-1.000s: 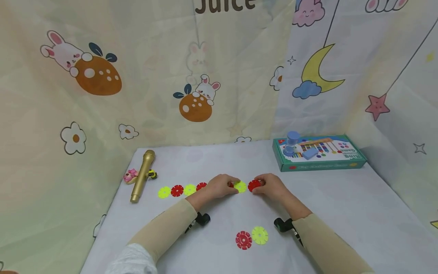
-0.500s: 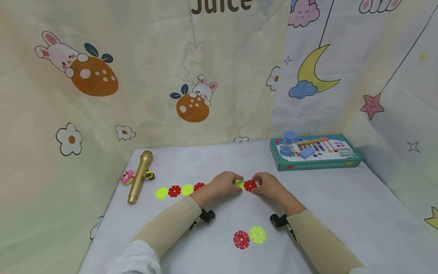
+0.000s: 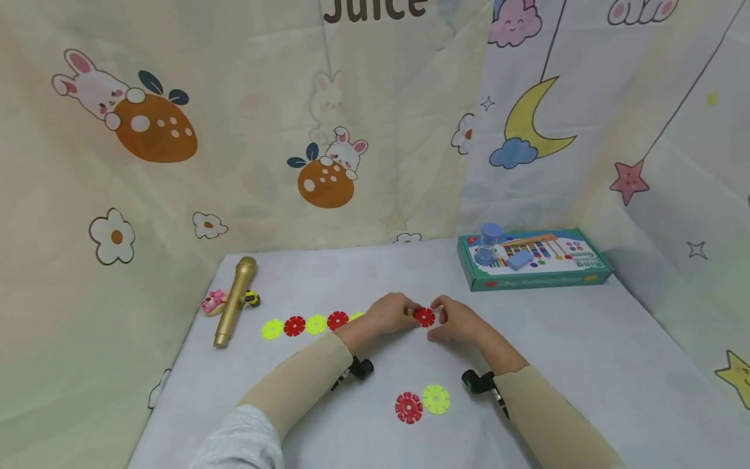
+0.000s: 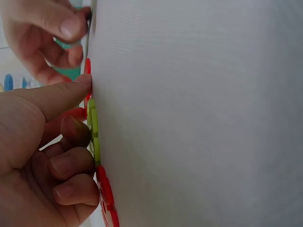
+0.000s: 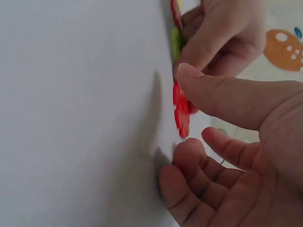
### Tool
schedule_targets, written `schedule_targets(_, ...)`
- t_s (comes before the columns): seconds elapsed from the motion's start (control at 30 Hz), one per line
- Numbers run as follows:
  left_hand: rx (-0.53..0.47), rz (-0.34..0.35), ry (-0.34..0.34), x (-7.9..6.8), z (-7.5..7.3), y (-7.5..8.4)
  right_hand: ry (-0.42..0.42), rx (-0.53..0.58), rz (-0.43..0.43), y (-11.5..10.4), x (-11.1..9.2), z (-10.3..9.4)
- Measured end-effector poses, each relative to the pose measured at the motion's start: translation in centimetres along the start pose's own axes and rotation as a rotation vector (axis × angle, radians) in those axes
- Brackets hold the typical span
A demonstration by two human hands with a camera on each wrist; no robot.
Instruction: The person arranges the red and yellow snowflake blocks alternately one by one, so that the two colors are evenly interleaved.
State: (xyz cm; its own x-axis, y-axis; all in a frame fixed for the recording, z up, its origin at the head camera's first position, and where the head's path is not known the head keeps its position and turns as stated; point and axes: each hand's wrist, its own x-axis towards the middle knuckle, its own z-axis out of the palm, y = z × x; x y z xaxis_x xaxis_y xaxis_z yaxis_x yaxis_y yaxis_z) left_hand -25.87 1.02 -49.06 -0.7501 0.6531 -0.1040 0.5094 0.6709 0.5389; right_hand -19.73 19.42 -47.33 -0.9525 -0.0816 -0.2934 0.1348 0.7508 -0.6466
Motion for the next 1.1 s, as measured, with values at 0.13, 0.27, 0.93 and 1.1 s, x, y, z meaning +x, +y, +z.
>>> schedule_targets(0.13,-0.011,-0.009,-0.004,0.0,0.0,0.1,-0.077,0.004,-0.048,-0.2,-3.2,0.6)
schedule_targets(0.27,-0.025,0.002,0.002,-0.1,-0.2,0.1,-0.197,-0.033,-0.156,-0.5,-6.5,1.6)
schedule_targets(0.93,-0.018,0.014,0.016,-0.4,0.0,-0.2,-0.191,-0.196,-0.200,-0.7,-10.4,4.5)
schedule_targets(1.1,-0.020,0.003,0.017,-0.5,-0.1,-0.2,-0.179,-0.220,-0.180,-0.9,-10.9,4.6)
